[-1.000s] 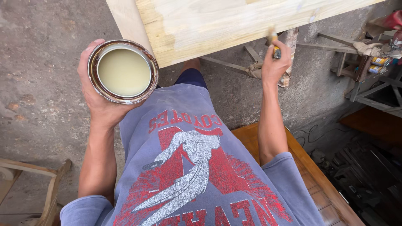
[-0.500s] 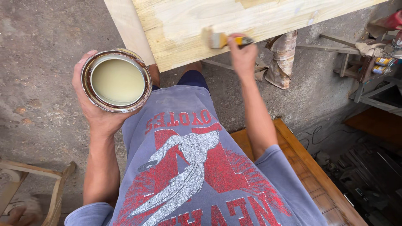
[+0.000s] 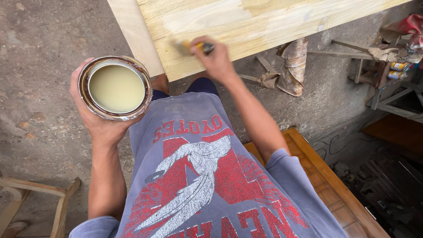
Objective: The person applies a light-colored finish to a long wooden plank using a paintbrush and a can of finish. The person repeatedly dips the brush into the can and spreads the finish along the plank's surface, working from one end to the other.
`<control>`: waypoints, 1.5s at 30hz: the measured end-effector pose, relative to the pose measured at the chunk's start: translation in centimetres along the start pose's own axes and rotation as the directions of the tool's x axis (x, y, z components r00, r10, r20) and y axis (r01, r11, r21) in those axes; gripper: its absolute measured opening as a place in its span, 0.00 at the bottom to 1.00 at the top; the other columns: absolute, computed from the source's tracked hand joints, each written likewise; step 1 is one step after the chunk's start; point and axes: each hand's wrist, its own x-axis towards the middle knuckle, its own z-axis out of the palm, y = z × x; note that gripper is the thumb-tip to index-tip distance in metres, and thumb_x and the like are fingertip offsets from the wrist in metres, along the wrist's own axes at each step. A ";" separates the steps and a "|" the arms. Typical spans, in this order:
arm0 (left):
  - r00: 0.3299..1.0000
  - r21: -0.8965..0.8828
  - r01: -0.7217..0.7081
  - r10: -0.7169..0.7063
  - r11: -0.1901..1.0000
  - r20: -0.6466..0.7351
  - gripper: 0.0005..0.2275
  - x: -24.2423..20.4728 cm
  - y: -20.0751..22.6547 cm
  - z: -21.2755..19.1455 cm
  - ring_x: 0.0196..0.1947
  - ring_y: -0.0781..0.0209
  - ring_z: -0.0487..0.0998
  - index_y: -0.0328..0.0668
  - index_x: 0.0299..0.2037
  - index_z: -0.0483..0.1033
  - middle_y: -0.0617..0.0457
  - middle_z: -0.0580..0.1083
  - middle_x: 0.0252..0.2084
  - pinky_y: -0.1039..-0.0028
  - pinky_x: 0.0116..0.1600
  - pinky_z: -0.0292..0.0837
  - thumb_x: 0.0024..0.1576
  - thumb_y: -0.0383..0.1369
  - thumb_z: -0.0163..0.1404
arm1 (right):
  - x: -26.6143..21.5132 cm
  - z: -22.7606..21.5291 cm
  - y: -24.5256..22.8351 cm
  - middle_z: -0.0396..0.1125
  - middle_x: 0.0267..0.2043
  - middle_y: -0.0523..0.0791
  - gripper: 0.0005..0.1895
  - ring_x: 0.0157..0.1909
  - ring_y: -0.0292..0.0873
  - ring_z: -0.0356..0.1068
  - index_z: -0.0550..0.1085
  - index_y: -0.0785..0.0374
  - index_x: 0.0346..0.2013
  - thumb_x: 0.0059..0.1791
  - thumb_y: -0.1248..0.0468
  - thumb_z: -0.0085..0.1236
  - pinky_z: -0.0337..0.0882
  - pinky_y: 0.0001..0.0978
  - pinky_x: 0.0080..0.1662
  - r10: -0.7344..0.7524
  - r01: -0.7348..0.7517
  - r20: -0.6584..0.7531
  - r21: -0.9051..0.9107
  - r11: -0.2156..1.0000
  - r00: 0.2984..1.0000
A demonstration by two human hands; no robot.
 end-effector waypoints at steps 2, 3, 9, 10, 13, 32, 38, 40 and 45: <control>1.000 -0.002 0.005 -0.005 1.000 0.002 0.53 -0.4 0.0 -0.6 0.70 0.57 0.67 0.43 0.76 0.48 0.49 0.61 0.74 0.67 0.76 0.65 0.46 0.34 0.79 | 0.9 -7.4 3.1 0.73 0.37 0.47 0.09 0.34 0.35 0.68 0.77 0.62 0.45 0.56 0.60 0.61 0.71 0.27 0.36 0.186 -0.192 -0.243 -0.002 0.981 0.952; 1.000 0.005 0.000 0.000 1.000 -0.004 0.53 -0.4 0.0 -0.8 0.70 0.57 0.67 0.43 0.76 0.49 0.49 0.61 0.74 0.67 0.75 0.65 0.46 0.34 0.79 | 1.8 -11.2 4.5 0.75 0.38 0.45 0.09 0.36 0.33 0.73 0.76 0.61 0.45 0.54 0.61 0.61 0.76 0.25 0.38 0.207 -0.184 -0.351 0.098 0.978 0.913; 0.999 -0.045 0.006 -0.008 0.999 -0.039 0.52 -0.2 0.2 -0.9 0.69 0.58 0.68 0.44 0.76 0.49 0.50 0.61 0.71 0.68 0.75 0.67 0.47 0.34 0.78 | 4.0 -9.2 3.7 0.65 0.38 0.45 0.07 0.35 0.38 0.69 0.72 0.62 0.48 0.54 0.70 0.56 0.73 0.26 0.31 -0.263 -0.182 -0.572 -0.604 0.776 0.777; 0.999 -0.032 0.003 -0.005 0.999 -0.048 0.52 0.3 0.1 -0.6 0.69 0.57 0.68 0.44 0.76 0.49 0.50 0.61 0.71 0.67 0.75 0.66 0.46 0.34 0.78 | 4.4 -5.0 2.1 0.65 0.39 0.48 0.09 0.33 0.38 0.69 0.70 0.63 0.48 0.54 0.72 0.56 0.73 0.24 0.27 -0.254 -0.117 -0.504 -0.593 0.797 0.825; 0.999 0.027 0.010 -0.009 1.000 -0.040 0.53 -0.2 0.4 -0.7 0.69 0.57 0.66 0.44 0.76 0.49 0.49 0.60 0.73 0.67 0.75 0.64 0.45 0.34 0.78 | 3.0 8.0 -2.5 0.68 0.44 0.52 0.16 0.40 0.50 0.74 0.71 0.60 0.46 0.44 0.71 0.60 0.78 0.38 0.36 -0.325 0.138 -0.319 -0.491 0.860 0.890; 0.998 0.041 -0.051 0.052 0.998 -0.021 0.53 0.4 1.6 -0.1 0.69 0.54 0.68 0.43 0.76 0.48 0.46 0.60 0.74 0.66 0.75 0.66 0.45 0.35 0.79 | 3.6 3.8 -2.0 0.74 0.38 0.50 0.06 0.38 0.42 0.76 0.74 0.65 0.42 0.54 0.65 0.59 0.77 0.32 0.34 -0.228 0.207 -0.096 -0.184 0.961 0.969; 0.997 0.150 -0.070 0.071 0.986 0.004 0.53 -0.6 1.4 -0.6 0.70 0.53 0.70 0.42 0.74 0.48 0.44 0.62 0.72 0.65 0.76 0.69 0.45 0.35 0.79 | 5.4 -12.7 4.4 0.75 0.31 0.46 0.00 0.29 0.36 0.73 0.76 0.63 0.41 0.56 0.70 0.58 0.71 0.29 0.30 -0.145 -0.011 -0.500 -0.295 0.955 0.854; 0.998 0.157 -0.059 0.059 0.986 0.009 0.52 -0.6 1.1 -0.2 0.70 0.52 0.70 0.41 0.74 0.49 0.43 0.62 0.72 0.64 0.75 0.69 0.46 0.34 0.79 | 5.2 -13.0 4.5 0.73 0.33 0.47 0.02 0.31 0.38 0.73 0.75 0.65 0.43 0.56 0.72 0.57 0.72 0.30 0.33 -0.324 0.007 -0.560 -0.494 0.870 0.762; 0.998 0.078 -0.050 0.048 0.996 0.028 0.52 -0.8 1.4 0.6 0.70 0.52 0.69 0.39 0.73 0.51 0.44 0.63 0.71 0.64 0.75 0.67 0.43 0.35 0.78 | 6.2 5.4 -0.5 0.72 0.42 0.48 0.08 0.38 0.43 0.76 0.72 0.62 0.48 0.55 0.69 0.57 0.77 0.29 0.38 -0.371 0.251 -0.311 -0.364 0.897 0.875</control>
